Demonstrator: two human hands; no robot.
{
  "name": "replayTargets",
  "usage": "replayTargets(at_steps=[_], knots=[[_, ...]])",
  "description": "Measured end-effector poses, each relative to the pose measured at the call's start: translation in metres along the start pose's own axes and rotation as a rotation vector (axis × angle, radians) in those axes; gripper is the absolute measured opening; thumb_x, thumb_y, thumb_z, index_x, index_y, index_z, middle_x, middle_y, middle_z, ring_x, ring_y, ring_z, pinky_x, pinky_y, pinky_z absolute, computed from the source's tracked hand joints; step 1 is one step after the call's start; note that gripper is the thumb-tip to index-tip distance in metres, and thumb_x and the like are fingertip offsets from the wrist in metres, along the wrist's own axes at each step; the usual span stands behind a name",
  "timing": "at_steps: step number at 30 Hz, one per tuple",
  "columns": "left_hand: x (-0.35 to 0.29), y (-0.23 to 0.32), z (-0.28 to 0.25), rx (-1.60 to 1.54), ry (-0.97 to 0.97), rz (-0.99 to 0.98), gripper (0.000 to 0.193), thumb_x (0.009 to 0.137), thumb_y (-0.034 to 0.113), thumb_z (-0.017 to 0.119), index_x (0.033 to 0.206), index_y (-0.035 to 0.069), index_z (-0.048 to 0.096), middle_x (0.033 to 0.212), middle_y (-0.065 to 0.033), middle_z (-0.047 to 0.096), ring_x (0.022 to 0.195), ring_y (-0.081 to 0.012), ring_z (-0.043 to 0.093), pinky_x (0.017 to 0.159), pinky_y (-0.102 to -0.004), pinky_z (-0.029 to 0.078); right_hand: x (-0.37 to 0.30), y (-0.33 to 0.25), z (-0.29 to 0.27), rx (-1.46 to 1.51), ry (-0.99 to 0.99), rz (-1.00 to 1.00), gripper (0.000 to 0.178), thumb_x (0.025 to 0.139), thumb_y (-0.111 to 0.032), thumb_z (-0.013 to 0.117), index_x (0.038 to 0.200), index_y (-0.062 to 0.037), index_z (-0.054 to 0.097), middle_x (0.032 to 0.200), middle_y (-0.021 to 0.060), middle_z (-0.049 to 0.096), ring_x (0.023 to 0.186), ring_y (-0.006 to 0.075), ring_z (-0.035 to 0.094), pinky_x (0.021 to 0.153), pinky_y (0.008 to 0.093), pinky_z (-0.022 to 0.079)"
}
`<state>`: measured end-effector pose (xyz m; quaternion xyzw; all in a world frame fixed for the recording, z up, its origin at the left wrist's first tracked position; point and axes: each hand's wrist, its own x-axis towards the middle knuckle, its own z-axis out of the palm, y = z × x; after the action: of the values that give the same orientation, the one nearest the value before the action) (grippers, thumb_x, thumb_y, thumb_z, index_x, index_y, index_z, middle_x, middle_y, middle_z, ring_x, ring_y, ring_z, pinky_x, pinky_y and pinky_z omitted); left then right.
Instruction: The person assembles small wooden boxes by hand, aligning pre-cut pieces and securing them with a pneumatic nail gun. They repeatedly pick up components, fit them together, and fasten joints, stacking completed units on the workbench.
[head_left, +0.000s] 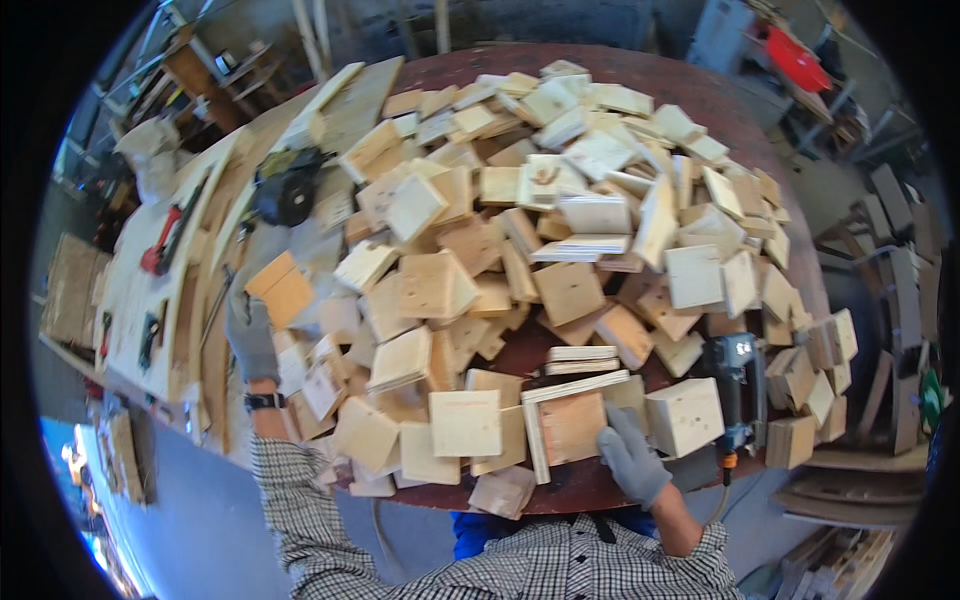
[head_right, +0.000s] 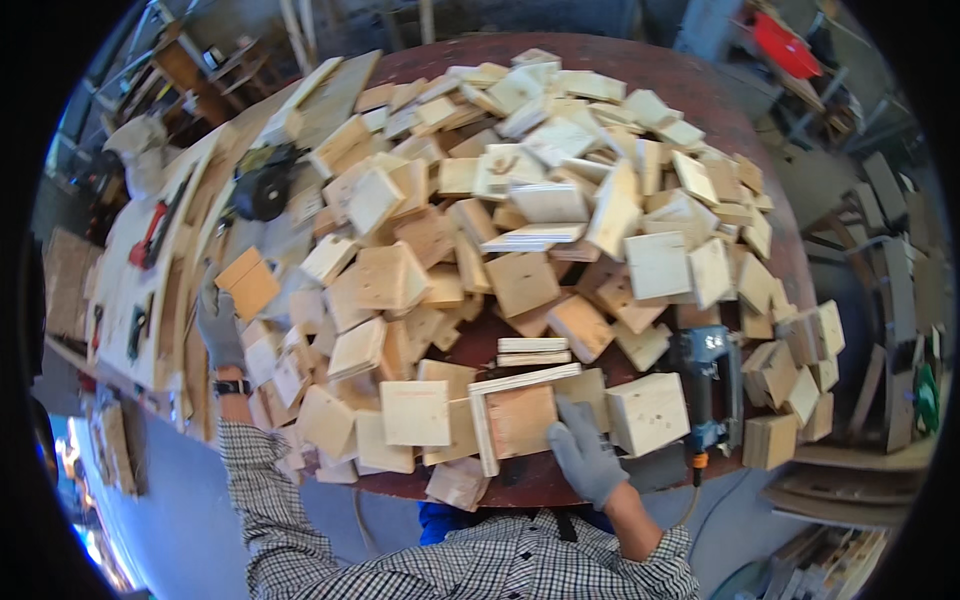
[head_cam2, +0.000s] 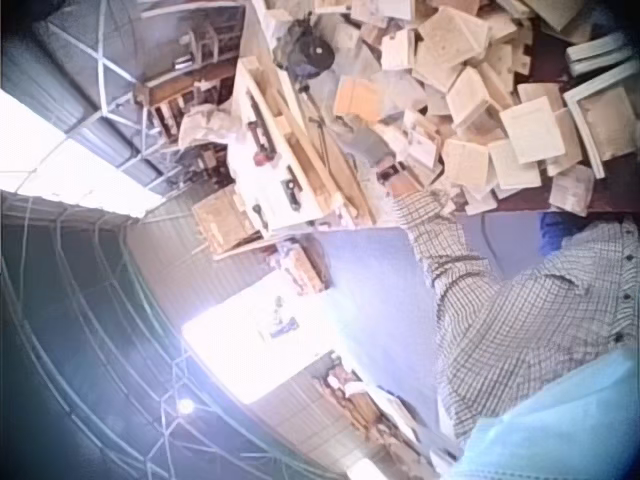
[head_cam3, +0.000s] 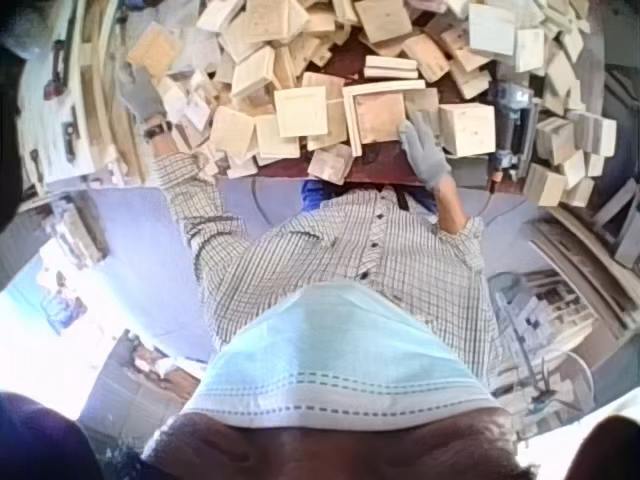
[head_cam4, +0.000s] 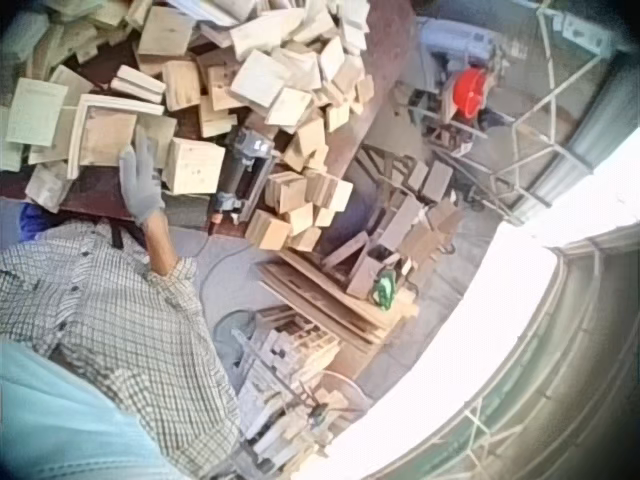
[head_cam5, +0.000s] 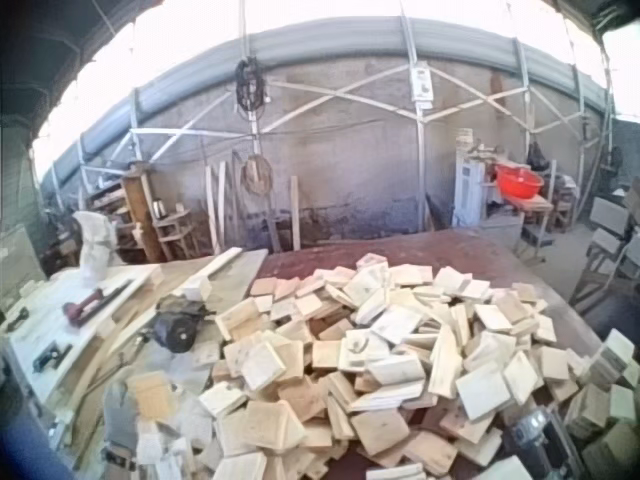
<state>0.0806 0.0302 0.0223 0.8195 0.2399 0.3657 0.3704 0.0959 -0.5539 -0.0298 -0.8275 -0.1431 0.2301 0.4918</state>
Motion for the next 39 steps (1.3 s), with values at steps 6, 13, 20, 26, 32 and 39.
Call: replayTargets(at_steps=[6, 13, 20, 26, 32, 39], knots=[[-0.092, 0.118, -0.018, -0.381, -0.069, -0.025, 0.047, 0.104, 0.009, 0.053, 0.149, -0.005, 0.048, 0.145, -0.0137, 0.058, 0.129, -0.0186, 0.057, 0.109, -0.0329, 0.046, 0.001, -0.024, -0.003, 0.139, -0.035, 0.091, 0.052, 0.111, -0.026, 0.045, 0.155, 0.0014, 0.042, 0.115, 0.0092, 0.049, 0.085, 0.0126, 0.053, 0.072, 0.0255, 0.051], [-0.140, 0.167, -0.017, -0.326, -0.050, 0.071, 0.046, 0.092, -0.001, 0.052, 0.138, -0.001, 0.059, 0.134, -0.0122, 0.063, 0.121, -0.0188, 0.061, 0.107, -0.0335, 0.046, 0.001, -0.023, 0.002, 0.150, -0.018, 0.126, 0.053, 0.111, -0.027, 0.046, 0.155, 0.0026, 0.042, 0.117, 0.0099, 0.050, 0.086, 0.0133, 0.054, 0.074, 0.0263, 0.051], [-0.179, 0.226, 0.003, -0.731, -0.101, -0.228, 0.045, 0.100, 0.004, 0.049, 0.144, -0.002, 0.055, 0.134, -0.0096, 0.062, 0.114, -0.0132, 0.061, 0.097, -0.0305, 0.051, 0.001, 0.017, 0.009, 0.056, 0.027, 0.024, 0.057, 0.111, -0.034, 0.048, 0.153, 0.0044, 0.045, 0.134, 0.0215, 0.055, 0.119, 0.0327, 0.057, 0.104, 0.0386, 0.046], [-0.238, 0.237, 0.053, -0.421, -0.484, -0.206, 0.046, 0.104, 0.011, 0.047, 0.148, -0.003, 0.051, 0.137, -0.0125, 0.063, 0.123, -0.0183, 0.060, 0.103, -0.0326, 0.049, 0.010, 0.019, 0.014, 0.070, 0.052, 0.029, 0.058, 0.110, -0.038, 0.045, 0.153, 0.0015, 0.046, 0.137, 0.0257, 0.054, 0.129, 0.0409, 0.055, 0.112, 0.0418, 0.042], [-0.277, 0.220, 0.130, -0.350, -0.572, -0.216, 0.044, 0.100, 0.003, 0.048, 0.143, 0.004, 0.058, 0.110, -0.0035, 0.064, 0.077, -0.0056, 0.052, 0.070, -0.0257, 0.047, 0.008, 0.009, 0.012, -0.061, 0.057, -0.035, 0.059, 0.110, -0.045, 0.041, 0.155, -0.0070, 0.044, 0.141, 0.0266, 0.051, 0.129, 0.0460, 0.055, 0.112, 0.0460, 0.043], [-0.254, 0.188, 0.109, -0.070, -0.352, -0.049, 0.044, 0.101, 0.006, 0.048, 0.143, 0.004, 0.059, 0.123, -0.0047, 0.065, 0.085, -0.0077, 0.051, 0.076, -0.0260, 0.047, 0.005, -0.002, 0.012, -0.093, 0.059, 0.015, 0.061, 0.109, -0.048, 0.038, 0.156, -0.0111, 0.042, 0.139, 0.0292, 0.048, 0.127, 0.0488, 0.055, 0.110, 0.0497, 0.044]])
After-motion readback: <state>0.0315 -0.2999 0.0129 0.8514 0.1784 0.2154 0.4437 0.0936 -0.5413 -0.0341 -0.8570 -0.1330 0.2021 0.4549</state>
